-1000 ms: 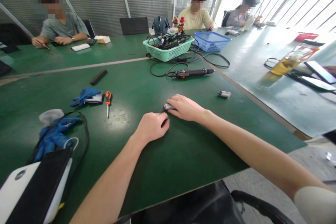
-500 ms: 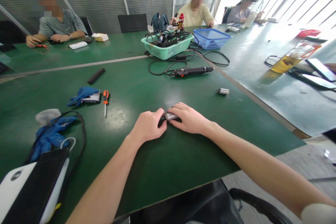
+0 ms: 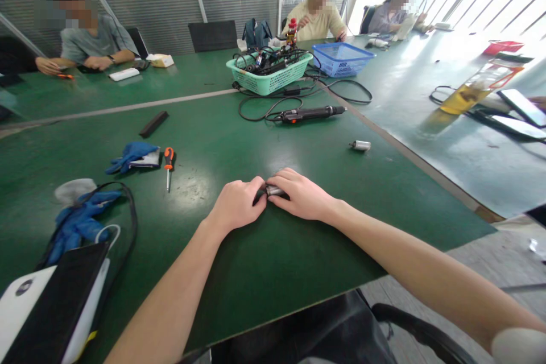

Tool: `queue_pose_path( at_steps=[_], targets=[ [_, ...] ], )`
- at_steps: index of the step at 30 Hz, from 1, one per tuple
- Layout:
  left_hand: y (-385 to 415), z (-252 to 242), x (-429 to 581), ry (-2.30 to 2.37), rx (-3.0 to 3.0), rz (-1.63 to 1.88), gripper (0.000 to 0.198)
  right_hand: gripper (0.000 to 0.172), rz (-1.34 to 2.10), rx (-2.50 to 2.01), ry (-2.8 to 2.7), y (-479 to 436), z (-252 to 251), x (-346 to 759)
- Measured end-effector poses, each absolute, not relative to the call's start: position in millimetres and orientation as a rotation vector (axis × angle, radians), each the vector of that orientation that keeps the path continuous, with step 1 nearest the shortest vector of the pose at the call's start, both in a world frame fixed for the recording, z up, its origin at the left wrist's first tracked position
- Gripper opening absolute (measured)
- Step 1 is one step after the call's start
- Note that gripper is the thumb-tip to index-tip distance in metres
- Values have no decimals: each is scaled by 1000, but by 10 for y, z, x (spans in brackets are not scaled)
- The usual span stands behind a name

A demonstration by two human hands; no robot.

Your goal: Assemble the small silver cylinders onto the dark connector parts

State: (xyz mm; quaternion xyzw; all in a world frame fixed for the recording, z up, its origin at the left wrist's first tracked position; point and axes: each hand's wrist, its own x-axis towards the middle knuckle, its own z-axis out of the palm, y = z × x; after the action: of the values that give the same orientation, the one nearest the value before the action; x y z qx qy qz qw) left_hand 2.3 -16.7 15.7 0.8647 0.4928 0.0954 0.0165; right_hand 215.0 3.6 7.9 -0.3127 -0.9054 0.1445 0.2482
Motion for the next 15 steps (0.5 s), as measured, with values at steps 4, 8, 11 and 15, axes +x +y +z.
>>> queue_pose_path(
  at_steps=[4, 8, 11, 15],
  targets=[
    [-154, 144, 16, 1525, 2703, 299, 17, 22, 380, -862, -2476, 30, 87, 2142],
    [-144, 137, 19, 1515, 2716, 301, 18, 23, 374, -864, -2473, 27, 83, 2140],
    [-144, 139, 26, 1519, 2717, 293, 18, 23, 366, -871, -2474, 29, 80, 2137],
    [-147, 141, 34, 1536, 2716, 273, 17, 22, 354, -879, -2487, 34, 77, 2135]
  ],
)
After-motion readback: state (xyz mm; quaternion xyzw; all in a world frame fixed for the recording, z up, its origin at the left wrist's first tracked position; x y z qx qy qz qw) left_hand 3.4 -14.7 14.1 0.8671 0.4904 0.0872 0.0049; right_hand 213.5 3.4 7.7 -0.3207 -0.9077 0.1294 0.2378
